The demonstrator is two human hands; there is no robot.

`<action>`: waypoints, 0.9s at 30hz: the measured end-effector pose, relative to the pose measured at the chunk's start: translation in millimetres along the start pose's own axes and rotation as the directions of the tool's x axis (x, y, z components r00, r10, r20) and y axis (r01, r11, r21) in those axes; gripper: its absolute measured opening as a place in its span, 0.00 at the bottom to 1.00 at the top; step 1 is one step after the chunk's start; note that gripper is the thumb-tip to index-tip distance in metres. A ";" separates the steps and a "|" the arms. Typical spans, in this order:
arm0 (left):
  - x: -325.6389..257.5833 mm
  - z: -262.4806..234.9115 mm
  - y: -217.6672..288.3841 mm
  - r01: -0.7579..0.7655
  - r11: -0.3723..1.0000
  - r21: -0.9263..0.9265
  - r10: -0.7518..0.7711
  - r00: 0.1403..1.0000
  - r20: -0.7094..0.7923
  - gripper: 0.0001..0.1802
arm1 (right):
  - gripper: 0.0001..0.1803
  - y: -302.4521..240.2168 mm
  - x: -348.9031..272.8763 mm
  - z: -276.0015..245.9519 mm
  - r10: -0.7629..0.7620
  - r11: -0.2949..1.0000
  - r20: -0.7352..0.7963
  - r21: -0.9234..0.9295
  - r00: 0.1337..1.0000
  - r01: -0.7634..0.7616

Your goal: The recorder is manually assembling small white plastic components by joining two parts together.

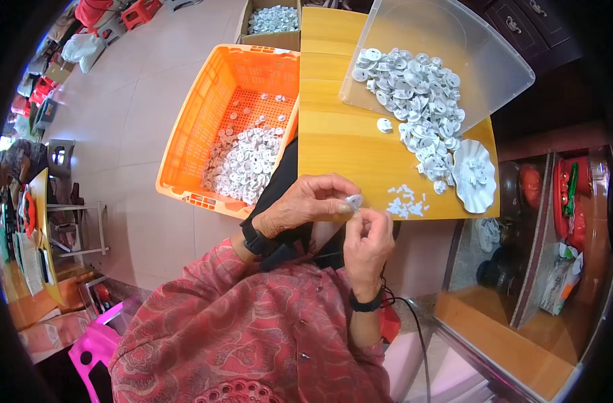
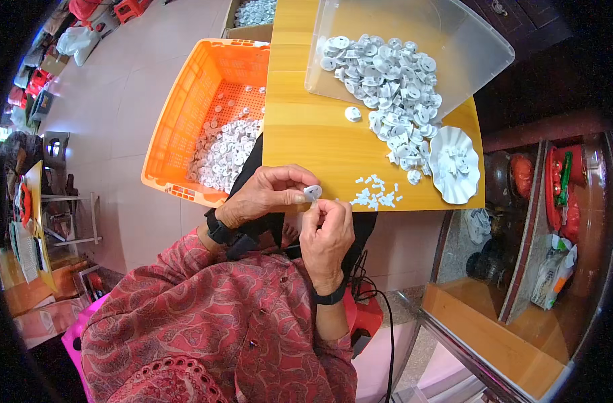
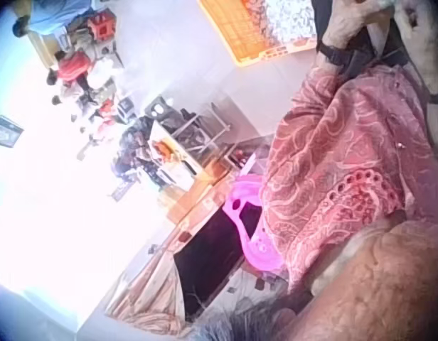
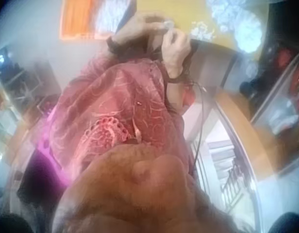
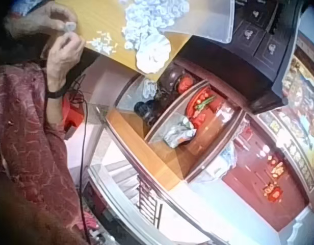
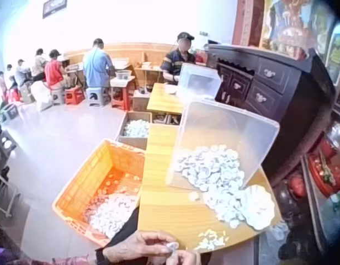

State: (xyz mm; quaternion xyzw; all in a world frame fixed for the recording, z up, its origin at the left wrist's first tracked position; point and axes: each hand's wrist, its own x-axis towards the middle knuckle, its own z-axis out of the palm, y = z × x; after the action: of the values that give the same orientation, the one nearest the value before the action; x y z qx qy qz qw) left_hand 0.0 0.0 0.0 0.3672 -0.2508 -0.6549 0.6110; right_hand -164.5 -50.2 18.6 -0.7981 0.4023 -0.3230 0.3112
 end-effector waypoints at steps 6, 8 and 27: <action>5.4 -8.1 -8.3 -0.182 0.969 0.170 0.175 0.983 0.055 0.13 | 0.09 4.8 2.0 4.4 -0.099 0.994 -0.020 -0.053 0.995 0.098; 4.7 -8.1 -6.3 -0.198 0.943 0.267 0.187 0.980 0.066 0.13 | 0.07 3.5 2.0 4.0 -0.077 0.996 0.008 -0.042 0.997 0.078; -0.1 -4.9 -9.2 -0.089 0.988 0.129 0.093 0.995 -0.028 0.12 | 0.06 4.0 0.8 7.1 -0.066 0.998 0.024 0.005 0.998 0.066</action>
State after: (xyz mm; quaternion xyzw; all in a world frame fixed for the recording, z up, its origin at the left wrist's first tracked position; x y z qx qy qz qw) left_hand -1.8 1.8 -10.1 0.4048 -0.2985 -0.6025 0.6196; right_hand -160.5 -51.1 11.5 -0.8141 0.3711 -0.3244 0.3070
